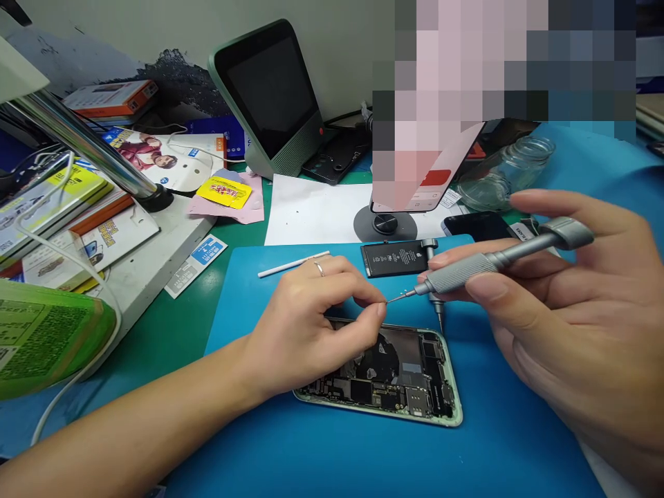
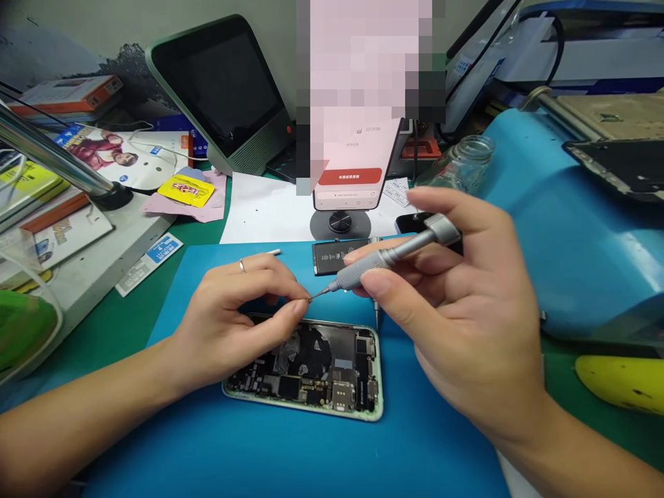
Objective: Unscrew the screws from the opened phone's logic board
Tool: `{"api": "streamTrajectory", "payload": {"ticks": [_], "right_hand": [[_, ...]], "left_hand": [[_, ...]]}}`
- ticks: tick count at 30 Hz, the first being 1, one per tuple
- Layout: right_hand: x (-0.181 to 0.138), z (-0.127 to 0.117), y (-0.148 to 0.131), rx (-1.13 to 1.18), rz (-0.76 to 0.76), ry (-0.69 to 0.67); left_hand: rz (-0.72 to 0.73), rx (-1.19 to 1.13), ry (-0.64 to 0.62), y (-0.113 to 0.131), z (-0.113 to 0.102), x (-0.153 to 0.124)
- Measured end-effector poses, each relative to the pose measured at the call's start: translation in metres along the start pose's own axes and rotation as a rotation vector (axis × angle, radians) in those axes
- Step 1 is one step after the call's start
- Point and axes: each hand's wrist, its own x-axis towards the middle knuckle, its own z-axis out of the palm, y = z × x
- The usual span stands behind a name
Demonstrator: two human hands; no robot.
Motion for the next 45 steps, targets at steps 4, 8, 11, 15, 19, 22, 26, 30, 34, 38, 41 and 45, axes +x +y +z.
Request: {"api": "streamTrajectory", "payload": {"ticks": [4, 8, 11, 15, 19, 22, 26, 30, 34, 38, 41, 45], "right_hand": [[-0.003, 0.003, -0.002, -0.037, -0.099, 0.015], [-0.006, 0.004, -0.002, -0.066, -0.139, -0.001], [-0.006, 0.004, 0.000, -0.057, -0.162, 0.012], [-0.006, 0.004, 0.001, -0.060, -0.158, -0.022], [-0.007, 0.006, 0.000, -0.025, -0.164, -0.028], [-0.007, 0.008, -0.002, -0.017, -0.150, 0.006], [-0.006, 0.009, -0.003, -0.004, -0.138, 0.011], [-0.006, 0.008, -0.003, -0.004, -0.126, 0.004], [-0.007, 0.008, -0.003, -0.017, -0.137, 0.015], [-0.008, 0.007, 0.000, -0.021, -0.146, 0.024], [-0.004, 0.000, 0.000, 0.009, -0.129, 0.016], [0.009, -0.019, -0.009, -0.034, -0.091, -0.048]], "left_hand": [[-0.014, -0.007, 0.002, 0.000, 0.001, 0.000], [-0.026, -0.012, -0.002, 0.001, 0.002, 0.000], [-0.035, -0.019, -0.004, 0.002, 0.001, 0.000], [-0.038, -0.027, -0.008, 0.002, 0.000, 0.001], [-0.046, -0.033, 0.004, 0.003, 0.000, 0.001], [-0.055, -0.027, 0.016, 0.004, 0.000, 0.001], [-0.068, -0.029, 0.022, 0.004, 0.001, 0.001], [-0.054, -0.028, 0.027, 0.005, 0.002, 0.001], [-0.056, -0.025, 0.033, 0.005, 0.001, 0.000], [-0.110, -0.013, -0.009, 0.005, 0.000, 0.000], [-0.132, 0.004, -0.077, 0.005, -0.001, -0.001], [-0.121, 0.023, -0.117, 0.004, -0.001, -0.003]]}}
